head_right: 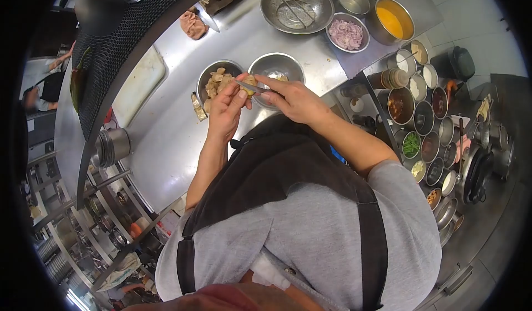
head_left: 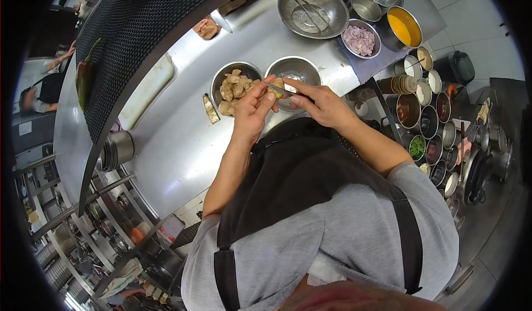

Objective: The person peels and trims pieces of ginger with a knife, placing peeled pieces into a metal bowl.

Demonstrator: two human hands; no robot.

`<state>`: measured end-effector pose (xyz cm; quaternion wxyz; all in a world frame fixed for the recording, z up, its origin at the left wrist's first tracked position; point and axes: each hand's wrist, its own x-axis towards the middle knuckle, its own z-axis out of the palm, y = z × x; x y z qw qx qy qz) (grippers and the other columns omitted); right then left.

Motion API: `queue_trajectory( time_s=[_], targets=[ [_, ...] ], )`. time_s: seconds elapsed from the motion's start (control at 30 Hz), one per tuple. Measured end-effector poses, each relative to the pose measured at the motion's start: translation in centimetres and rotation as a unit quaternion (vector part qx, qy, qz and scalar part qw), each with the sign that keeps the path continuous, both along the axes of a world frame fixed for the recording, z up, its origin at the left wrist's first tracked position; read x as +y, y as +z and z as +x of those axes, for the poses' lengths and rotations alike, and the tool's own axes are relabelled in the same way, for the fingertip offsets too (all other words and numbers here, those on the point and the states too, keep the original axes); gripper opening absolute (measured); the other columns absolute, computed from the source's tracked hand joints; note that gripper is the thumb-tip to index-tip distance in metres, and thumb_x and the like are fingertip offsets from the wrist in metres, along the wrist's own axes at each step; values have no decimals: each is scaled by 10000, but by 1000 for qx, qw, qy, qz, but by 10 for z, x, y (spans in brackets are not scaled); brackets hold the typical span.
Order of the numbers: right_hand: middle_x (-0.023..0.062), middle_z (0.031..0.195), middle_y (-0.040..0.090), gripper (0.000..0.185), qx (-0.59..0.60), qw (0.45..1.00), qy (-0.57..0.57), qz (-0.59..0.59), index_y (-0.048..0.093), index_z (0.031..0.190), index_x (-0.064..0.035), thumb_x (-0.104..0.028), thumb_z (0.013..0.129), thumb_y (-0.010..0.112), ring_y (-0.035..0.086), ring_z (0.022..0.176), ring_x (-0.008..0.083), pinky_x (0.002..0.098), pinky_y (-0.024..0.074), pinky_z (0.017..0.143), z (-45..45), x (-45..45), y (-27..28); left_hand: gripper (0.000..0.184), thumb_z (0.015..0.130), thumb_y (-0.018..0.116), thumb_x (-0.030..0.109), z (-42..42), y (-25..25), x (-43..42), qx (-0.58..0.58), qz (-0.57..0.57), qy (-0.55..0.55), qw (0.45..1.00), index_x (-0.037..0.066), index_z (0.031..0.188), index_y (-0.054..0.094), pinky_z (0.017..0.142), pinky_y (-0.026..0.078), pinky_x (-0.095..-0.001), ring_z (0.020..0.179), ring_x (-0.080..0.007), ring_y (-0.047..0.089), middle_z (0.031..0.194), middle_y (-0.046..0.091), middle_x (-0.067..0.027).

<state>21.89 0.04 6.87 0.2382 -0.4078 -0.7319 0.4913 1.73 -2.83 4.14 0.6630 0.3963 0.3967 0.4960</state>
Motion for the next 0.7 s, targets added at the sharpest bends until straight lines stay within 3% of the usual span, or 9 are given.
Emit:
queue_trajectory(
  time_s=[0.07,0.13,0.27,0.33,0.47,0.57,0.63,0.7],
  targets=[
    [230,985,646,425,7,1000,1,-27,474,1333,-63,-220,940,522,619,906,413,436,479,782,0,0,0,421,954,525,97,0,-1,0,18,12,-4,1000,-40,1343,439,728,440,-242,966,-128,573,1136,607,-90],
    [124,792,648,399,-4,1000,-6,23,472,1336,-83,-180,951,516,637,735,252,346,487,718,-1,0,-3,418,954,515,70,-1,0,0,36,25,-6,999,-37,1350,434,721,447,-237,955,-112,576,1099,618,-85],
    [89,767,638,351,1,999,-24,36,498,1291,-76,-174,954,510,609,660,195,322,474,649,-5,2,-3,429,956,514,62,3,-3,-3,70,29,0,997,-40,1361,415,712,452,-233,971,-117,583,1121,615,-96],
    [53,749,625,330,44,997,-4,-61,502,1269,-76,-181,956,514,550,579,129,294,439,572,-4,4,2,435,955,515,57,6,-4,-7,74,33,4,997,-42,1365,408,709,454,-234,977,-119,585,1128,614,-99],
    [108,805,648,268,27,995,-25,-94,511,1171,-66,-233,962,508,639,728,204,350,486,708,-5,1,-5,438,952,519,51,10,-10,-9,80,14,19,996,-45,1364,403,737,467,-238,984,-122,585,1153,607,-107],
    [90,787,640,239,20,993,-67,-92,513,1135,-57,-226,968,497,615,625,186,329,485,616,-9,3,-15,429,952,515,44,13,-10,-10,109,9,11,994,-41,1359,411,764,473,-244,1002,-130,583,1173,600,-113],
    [65,775,632,220,72,974,-80,-199,516,1099,-49,-228,972,490,559,516,141,290,457,507,-6,3,-16,423,950,514,39,12,-9,-10,120,16,2,993,-39,1354,416,780,475,-250,1017,-136,580,1184,595,-116],
    [62,782,634,241,113,962,-101,-226,512,1142,-52,-224,974,486,536,488,124,275,442,476,0,2,-20,408,940,512,43,13,-10,-8,29,1,25,999,-29,1335,439,825,466,-299,1109,-227,576,1231,571,-139]
  ],
)
